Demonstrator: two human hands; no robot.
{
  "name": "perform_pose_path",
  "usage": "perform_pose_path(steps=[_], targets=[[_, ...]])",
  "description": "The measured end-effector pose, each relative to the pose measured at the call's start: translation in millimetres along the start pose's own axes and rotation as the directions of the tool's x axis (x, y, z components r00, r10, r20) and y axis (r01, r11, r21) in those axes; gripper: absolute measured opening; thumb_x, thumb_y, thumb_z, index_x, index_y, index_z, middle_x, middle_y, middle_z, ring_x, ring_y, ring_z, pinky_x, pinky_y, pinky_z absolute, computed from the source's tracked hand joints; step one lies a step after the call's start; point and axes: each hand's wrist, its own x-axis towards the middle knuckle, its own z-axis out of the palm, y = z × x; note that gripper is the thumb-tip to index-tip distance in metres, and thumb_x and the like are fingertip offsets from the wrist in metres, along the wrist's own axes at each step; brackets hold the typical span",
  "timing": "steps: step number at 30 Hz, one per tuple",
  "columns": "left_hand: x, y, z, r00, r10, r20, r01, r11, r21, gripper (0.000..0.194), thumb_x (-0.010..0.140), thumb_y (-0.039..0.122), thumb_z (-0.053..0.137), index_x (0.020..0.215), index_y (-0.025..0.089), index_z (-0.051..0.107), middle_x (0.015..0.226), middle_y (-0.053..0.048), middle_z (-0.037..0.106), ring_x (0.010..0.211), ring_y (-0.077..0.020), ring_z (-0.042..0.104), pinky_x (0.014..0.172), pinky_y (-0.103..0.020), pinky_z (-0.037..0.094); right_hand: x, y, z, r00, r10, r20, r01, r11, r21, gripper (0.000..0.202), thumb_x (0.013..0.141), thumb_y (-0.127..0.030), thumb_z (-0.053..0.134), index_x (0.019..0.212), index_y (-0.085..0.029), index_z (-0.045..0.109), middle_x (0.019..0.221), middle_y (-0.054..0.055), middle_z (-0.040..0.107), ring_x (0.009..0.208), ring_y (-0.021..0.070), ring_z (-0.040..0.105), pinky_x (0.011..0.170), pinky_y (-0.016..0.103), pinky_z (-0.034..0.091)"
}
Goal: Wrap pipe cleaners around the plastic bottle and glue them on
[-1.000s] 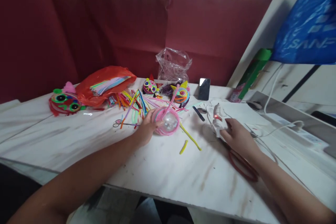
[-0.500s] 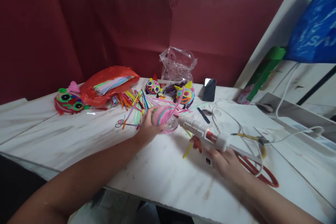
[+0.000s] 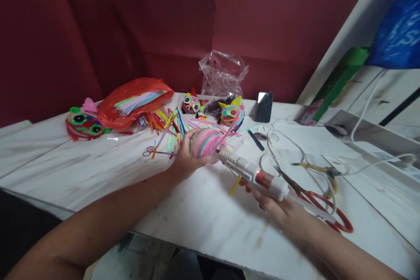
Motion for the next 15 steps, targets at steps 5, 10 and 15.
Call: perform_pose_path(steps=[5,10,15], targets=[[-1.0,-0.9,-0.4,0.999,0.031,-0.009,-0.03,0.999,0.037,0.086,0.056,0.033,0.084,0.13,0.024,0.04,0.129,-0.01,0.05,0.119,-0.03,0.052,0.099,-0.043,0.043,-0.1,-0.7,-1.0,1.0,0.009,-0.012,-0.009,1.0,0.004,0.023,0.09,-0.031,0.046,0.095,-0.02,0.065,0.08,0.005,0.066,0.07,0.0173,0.062,0.065,0.028,0.053],[0.1,-3.0,-1.0,0.998,0.048,-0.033,-0.047,0.999,0.021,0.087,0.053,0.028,0.086,0.13,0.025,0.043,0.128,-0.01,0.051,0.117,-0.0296,0.053,0.099,-0.043,0.043,-3.2,5.9,1.3,1.0,0.023,-0.002,-0.023,1.0,-0.001,0.023,0.09,-0.032,0.046,0.097,-0.019,0.064,0.08,0.006,0.066,0.063,0.0154,0.059,0.056,0.026,0.05],[0.3,-3.6,-2.6,0.996,0.086,-0.033,-0.084,0.995,0.044,0.088,0.053,0.026,0.085,0.131,0.023,0.044,0.129,-0.01,0.051,0.119,-0.03,0.052,0.102,-0.043,0.041,-3.4,4.7,2.1,0.999,0.033,-0.013,-0.033,0.999,-0.006,0.023,0.09,-0.031,0.046,0.094,-0.018,0.064,0.077,0.005,0.065,0.058,0.0137,0.056,0.055,0.026,0.05]])
